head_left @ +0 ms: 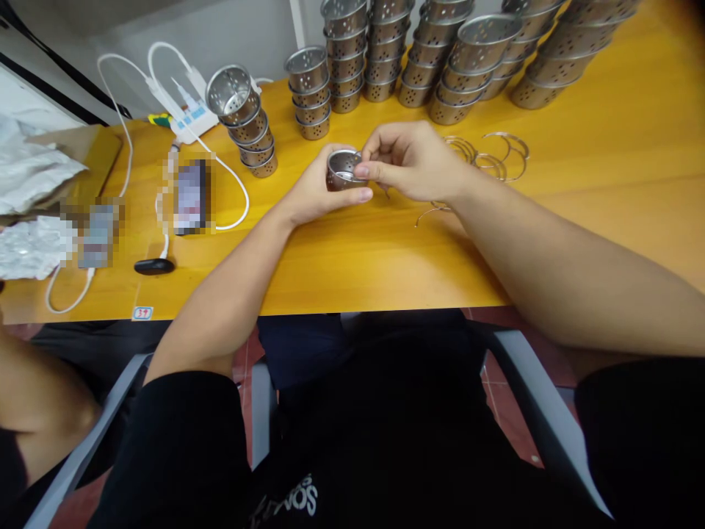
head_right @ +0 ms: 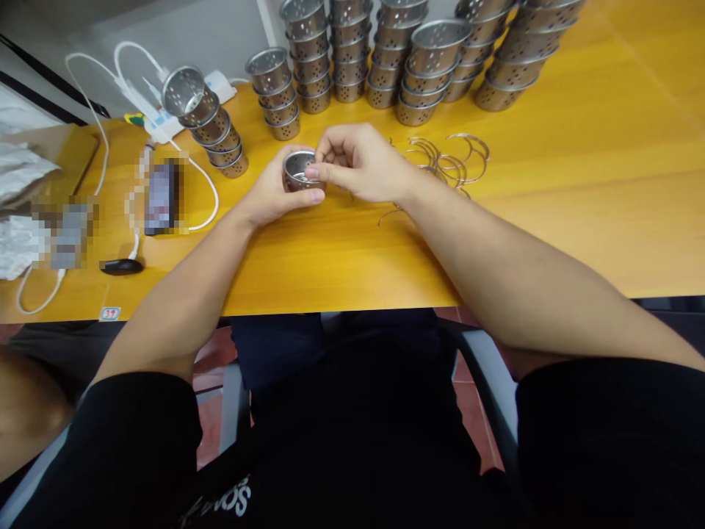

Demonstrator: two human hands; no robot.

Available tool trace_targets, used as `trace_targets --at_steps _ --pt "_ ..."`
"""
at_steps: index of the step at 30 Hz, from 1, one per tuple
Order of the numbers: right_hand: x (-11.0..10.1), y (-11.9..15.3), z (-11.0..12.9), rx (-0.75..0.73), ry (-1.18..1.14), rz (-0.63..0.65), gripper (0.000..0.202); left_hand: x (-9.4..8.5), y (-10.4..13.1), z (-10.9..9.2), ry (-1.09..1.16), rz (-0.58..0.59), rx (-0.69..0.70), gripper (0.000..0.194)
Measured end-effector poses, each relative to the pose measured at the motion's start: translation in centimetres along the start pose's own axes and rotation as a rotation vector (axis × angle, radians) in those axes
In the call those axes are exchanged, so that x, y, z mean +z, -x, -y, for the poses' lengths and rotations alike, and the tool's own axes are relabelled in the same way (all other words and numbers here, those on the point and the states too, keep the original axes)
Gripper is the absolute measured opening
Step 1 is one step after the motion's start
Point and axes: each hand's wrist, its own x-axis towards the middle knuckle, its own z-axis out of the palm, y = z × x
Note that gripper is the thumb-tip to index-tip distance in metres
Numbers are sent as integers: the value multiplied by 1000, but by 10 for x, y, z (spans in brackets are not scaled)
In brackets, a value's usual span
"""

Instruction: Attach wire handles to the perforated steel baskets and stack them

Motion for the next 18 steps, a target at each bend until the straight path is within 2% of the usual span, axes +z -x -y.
trace_targets --at_steps 2,7,11,15,18 --pt "2 -2 -5 27 13 -15 85 0 -1 8 -40 -1 54 127" --pt "2 -3 -11 82 53 -58 82 1 -5 19 -115 -25 65 114" --pt "2 -1 -6 148 60 -55 80 2 -5 11 -135 -35 29 109" --pt "2 -2 -3 120 54 -33 86 1 -3 2 -174 -22 17 98" --pt "2 -4 -3 99 48 -26 89 0 -3 2 -171 -11 10 101"
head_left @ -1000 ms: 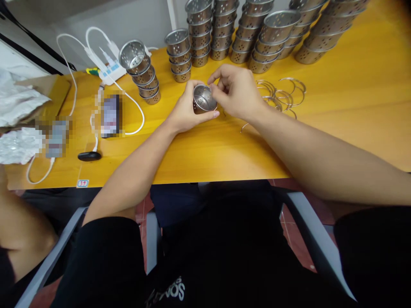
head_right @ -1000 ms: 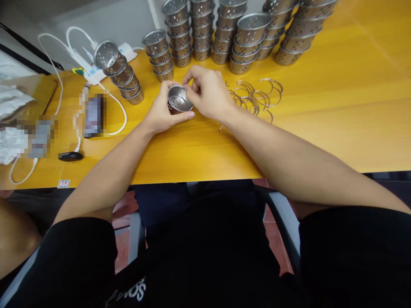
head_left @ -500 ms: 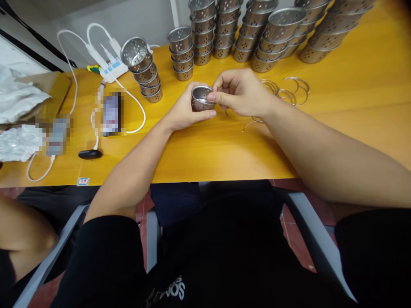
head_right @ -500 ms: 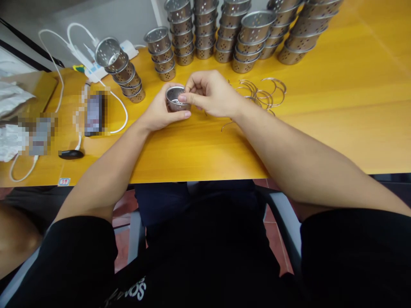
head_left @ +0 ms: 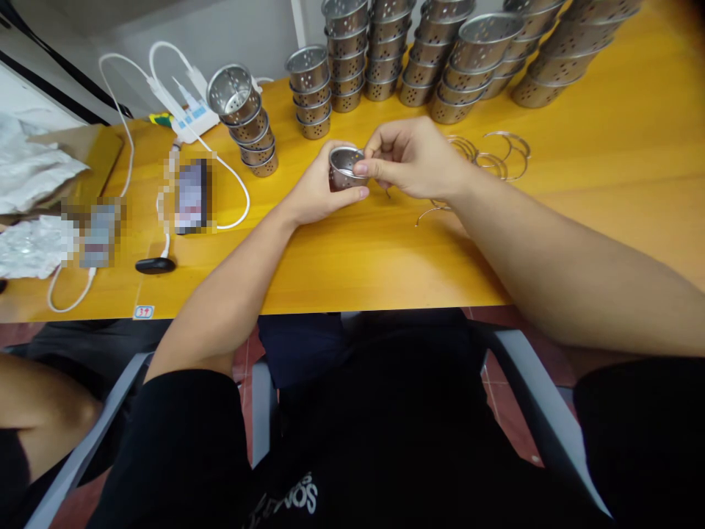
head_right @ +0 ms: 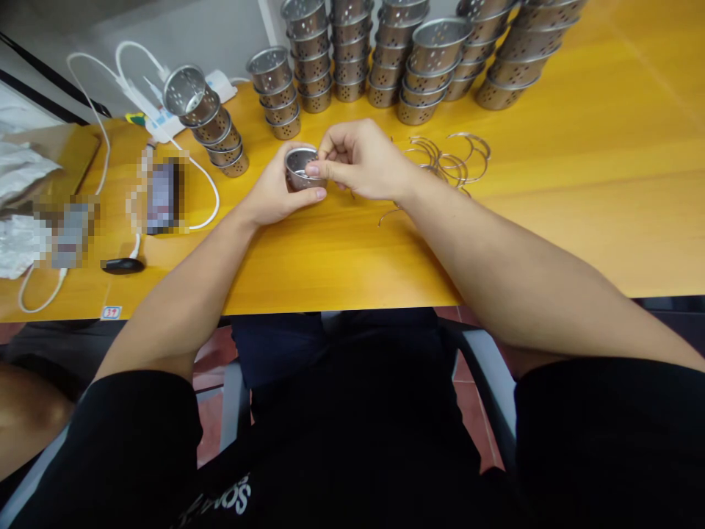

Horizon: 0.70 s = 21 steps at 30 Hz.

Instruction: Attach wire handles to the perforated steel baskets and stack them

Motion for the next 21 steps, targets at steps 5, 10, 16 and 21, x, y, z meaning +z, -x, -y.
trace_targets --at_steps 5,10,16,21 --pt "4 0 -2 -4 -27 -30 86 1 1 5 32 -14 34 103" --pt "4 3 -6 -66 66 -142 77 1 2 9 22 -45 40 111" --pt "-4 3 -14 -195 316 -187 50 -7 0 21 2 -102 65 122" --pt "-6 2 -16 -244 349 -114 38 -10 0 23 -14 -111 63 125"
